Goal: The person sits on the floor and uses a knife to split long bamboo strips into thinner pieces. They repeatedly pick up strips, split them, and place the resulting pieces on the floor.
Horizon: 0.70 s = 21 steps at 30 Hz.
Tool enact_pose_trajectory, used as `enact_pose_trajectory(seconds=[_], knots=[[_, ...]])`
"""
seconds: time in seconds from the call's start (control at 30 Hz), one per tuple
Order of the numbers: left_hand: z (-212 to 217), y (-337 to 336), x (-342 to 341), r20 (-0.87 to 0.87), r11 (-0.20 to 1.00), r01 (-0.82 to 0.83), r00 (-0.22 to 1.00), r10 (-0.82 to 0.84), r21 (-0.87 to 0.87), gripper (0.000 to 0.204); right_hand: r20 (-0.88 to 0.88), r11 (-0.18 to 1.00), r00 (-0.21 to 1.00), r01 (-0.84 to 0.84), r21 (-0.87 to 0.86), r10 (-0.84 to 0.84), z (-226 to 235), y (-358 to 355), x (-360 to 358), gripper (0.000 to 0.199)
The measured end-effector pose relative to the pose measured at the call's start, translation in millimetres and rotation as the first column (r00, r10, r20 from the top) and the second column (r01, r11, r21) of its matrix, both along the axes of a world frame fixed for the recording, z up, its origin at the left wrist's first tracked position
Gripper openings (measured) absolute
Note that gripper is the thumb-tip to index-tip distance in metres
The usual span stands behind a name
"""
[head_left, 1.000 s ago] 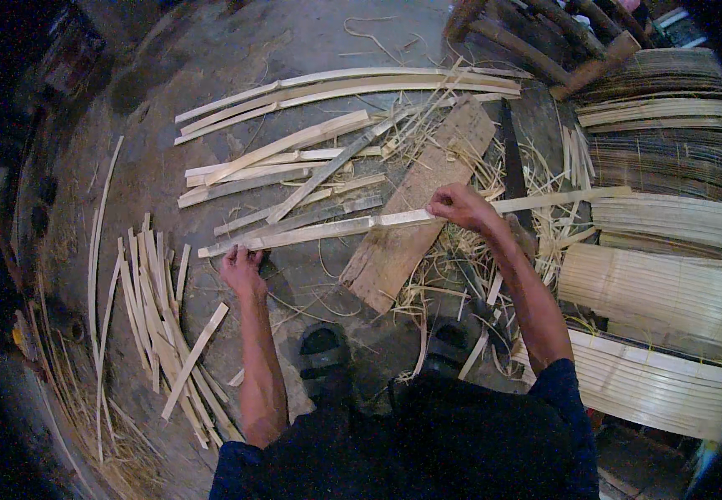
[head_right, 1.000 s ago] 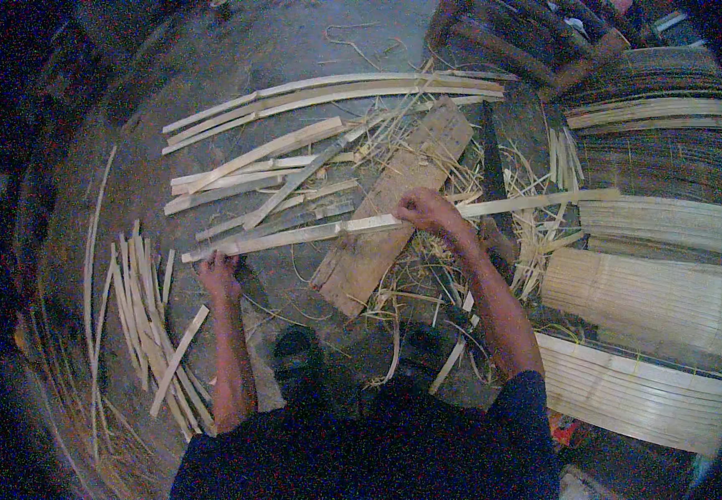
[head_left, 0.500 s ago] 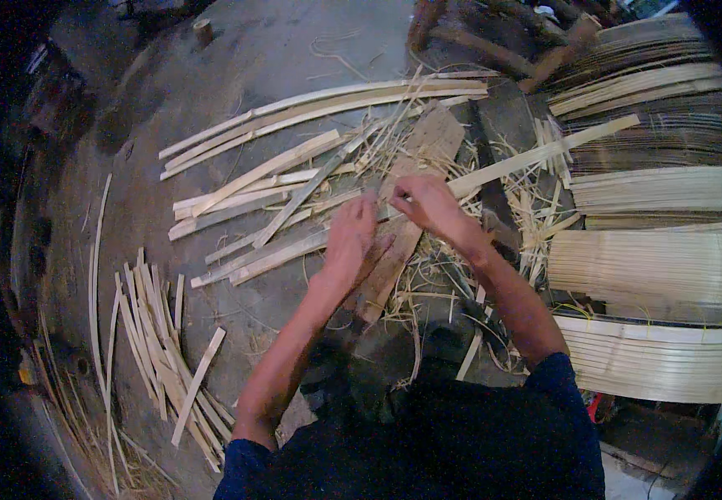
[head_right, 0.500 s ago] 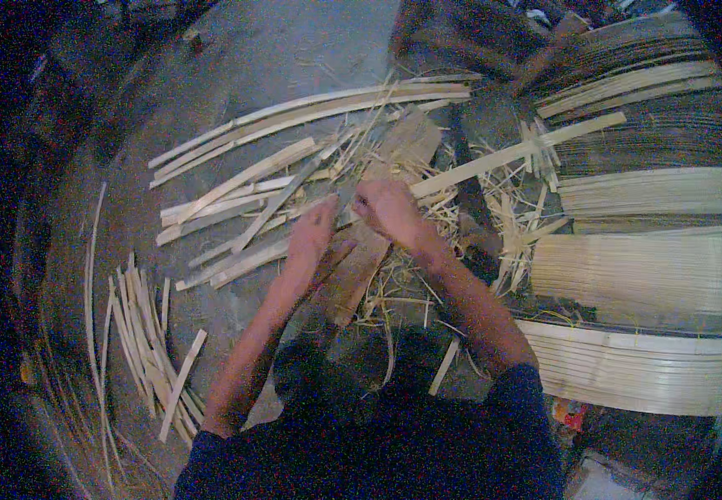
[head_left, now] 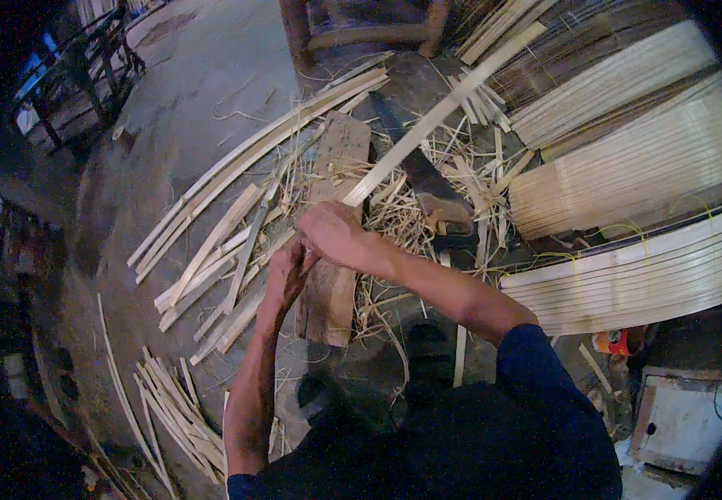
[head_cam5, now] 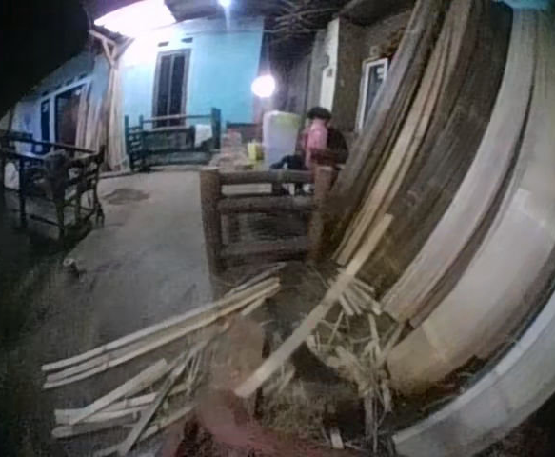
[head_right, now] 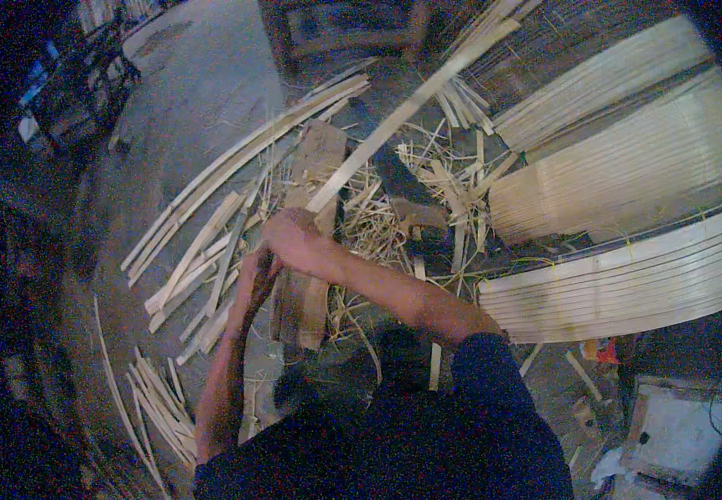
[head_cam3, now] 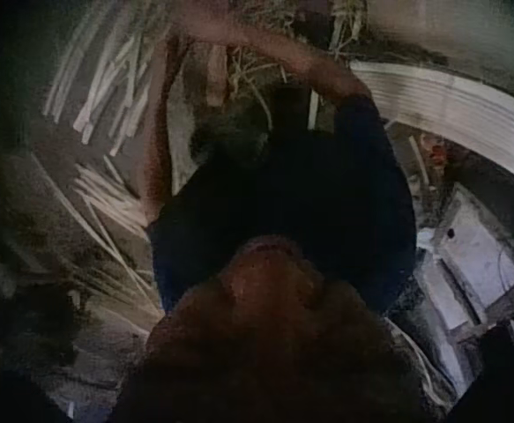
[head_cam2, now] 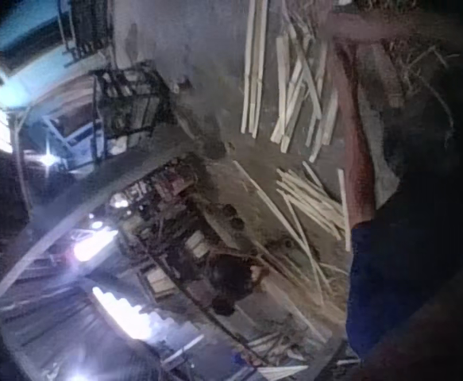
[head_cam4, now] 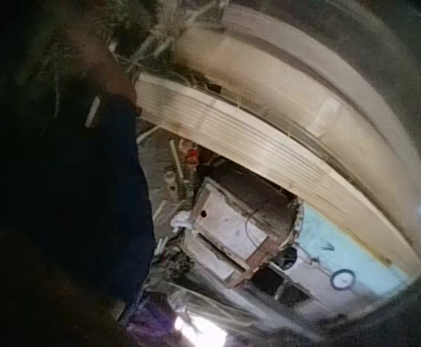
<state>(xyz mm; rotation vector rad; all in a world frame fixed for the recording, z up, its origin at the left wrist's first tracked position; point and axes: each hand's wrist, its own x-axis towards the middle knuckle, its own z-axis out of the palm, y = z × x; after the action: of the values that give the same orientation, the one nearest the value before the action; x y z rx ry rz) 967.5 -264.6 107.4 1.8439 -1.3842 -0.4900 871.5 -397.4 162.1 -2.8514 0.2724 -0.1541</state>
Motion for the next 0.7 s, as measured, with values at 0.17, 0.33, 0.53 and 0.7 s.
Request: enact_pose_trajectory(seconds=[0.17, 0.33, 0.53, 0.7], knots=[[16, 5, 7, 0.151, 0.973, -0.081, 0.987, 0.048, 0.218, 0.031, 0.53, 0.987, 0.848, -0.091, 0.136, 0.005, 13, -13, -68, 0.024], [58, -10, 14, 0.141, 0.968, -0.016, 0.99, -0.02, 0.25, 0.044, 0.078, 0.856, 0.853, 0.512, 0.066, -0.516, -43, -68, -224, 0.041], [22, -32, 23, 0.075, 0.977, -0.033, 0.997, 0.017, 0.21, 0.053, 0.044, 0.911, 0.91, 0.411, 0.028, -0.411, -99, -77, -256, 0.055], [-29, -67, 12, 0.226, 0.994, -0.102, 0.97, 0.091, 0.039, 0.042, -0.055, 0.915, 0.917, 0.399, 0.063, -0.396, -106, -86, -245, 0.059]])
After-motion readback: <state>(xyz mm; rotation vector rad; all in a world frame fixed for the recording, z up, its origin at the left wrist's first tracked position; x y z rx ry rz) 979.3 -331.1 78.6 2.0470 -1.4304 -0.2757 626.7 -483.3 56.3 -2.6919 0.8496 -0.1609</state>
